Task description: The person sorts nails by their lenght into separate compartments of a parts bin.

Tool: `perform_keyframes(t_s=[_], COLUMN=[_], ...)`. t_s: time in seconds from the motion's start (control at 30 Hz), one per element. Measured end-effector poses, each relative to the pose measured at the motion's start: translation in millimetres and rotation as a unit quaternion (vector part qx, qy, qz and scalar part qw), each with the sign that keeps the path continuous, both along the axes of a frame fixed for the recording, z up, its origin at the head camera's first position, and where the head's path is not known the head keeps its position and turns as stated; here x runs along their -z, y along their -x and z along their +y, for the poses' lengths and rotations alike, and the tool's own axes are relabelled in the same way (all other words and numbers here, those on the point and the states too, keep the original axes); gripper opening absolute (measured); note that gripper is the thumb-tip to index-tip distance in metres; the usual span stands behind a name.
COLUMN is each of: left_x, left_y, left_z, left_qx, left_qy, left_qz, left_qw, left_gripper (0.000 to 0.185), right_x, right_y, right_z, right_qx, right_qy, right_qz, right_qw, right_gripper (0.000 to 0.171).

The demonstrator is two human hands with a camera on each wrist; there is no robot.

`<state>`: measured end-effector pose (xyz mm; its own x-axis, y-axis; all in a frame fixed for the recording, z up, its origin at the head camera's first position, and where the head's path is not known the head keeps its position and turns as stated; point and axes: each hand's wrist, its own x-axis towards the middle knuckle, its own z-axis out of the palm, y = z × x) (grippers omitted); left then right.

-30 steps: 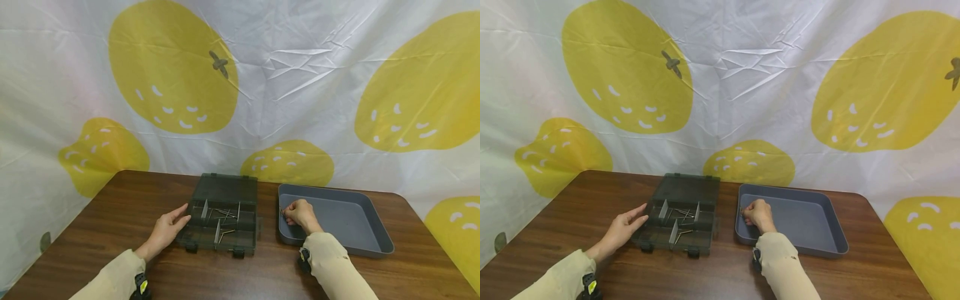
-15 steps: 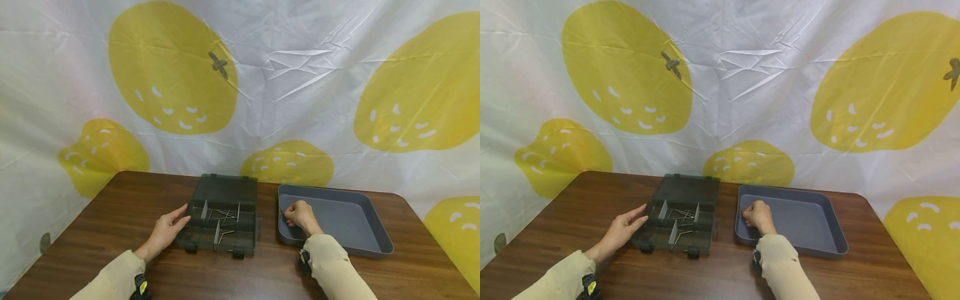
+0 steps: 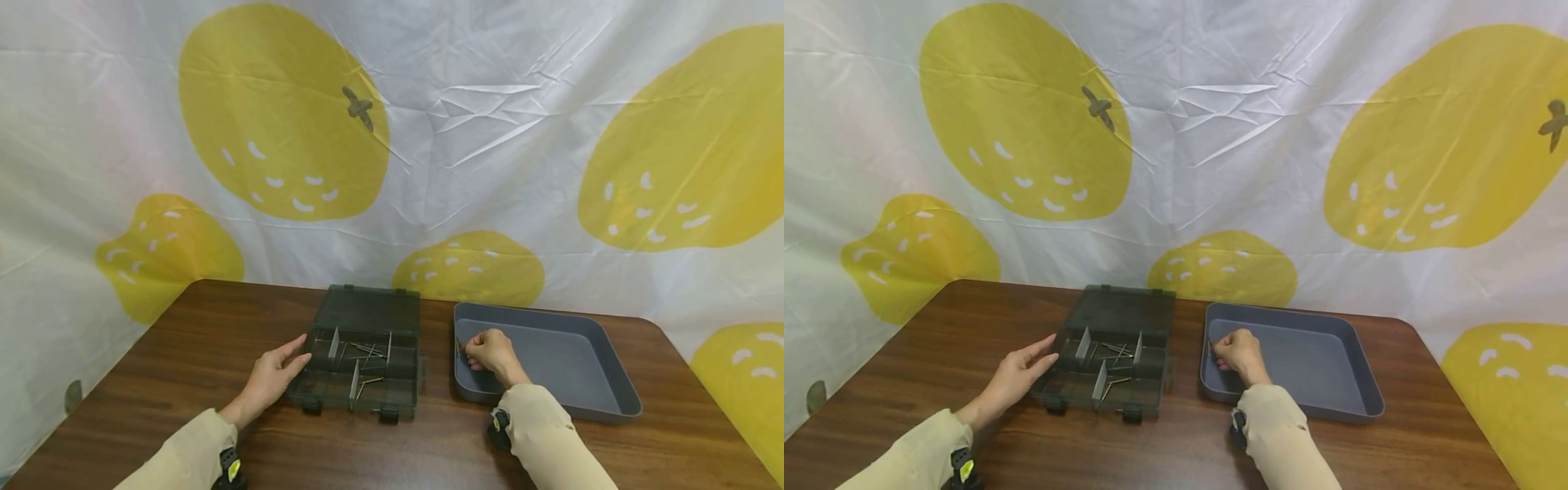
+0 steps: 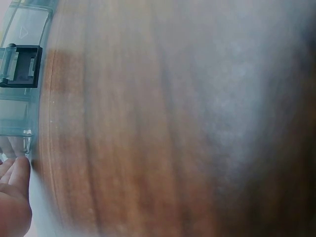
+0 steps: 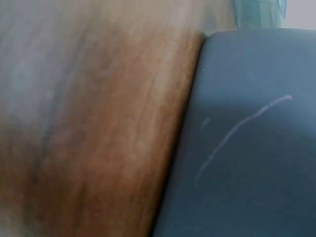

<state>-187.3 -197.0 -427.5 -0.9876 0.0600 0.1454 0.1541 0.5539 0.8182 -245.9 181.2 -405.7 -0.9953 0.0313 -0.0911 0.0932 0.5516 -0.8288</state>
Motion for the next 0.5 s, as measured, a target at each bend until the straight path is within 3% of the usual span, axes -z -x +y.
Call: perform_keyframes(t_s=[0.5], left_x=[-0.5], left_y=[-0.8], left_z=[0.0], left_qx=[0.003], left_qy=[0.002], left_qz=[-0.001], left_qw=[1.0000], left_gripper=[0.051], right_x=[-4.5], right_y=[-1.3], right_z=[5.9], right_qx=[0.005], right_qy=[0.143], right_qz=[-0.045], right_qw=[0.989], right_gripper=[0.012])
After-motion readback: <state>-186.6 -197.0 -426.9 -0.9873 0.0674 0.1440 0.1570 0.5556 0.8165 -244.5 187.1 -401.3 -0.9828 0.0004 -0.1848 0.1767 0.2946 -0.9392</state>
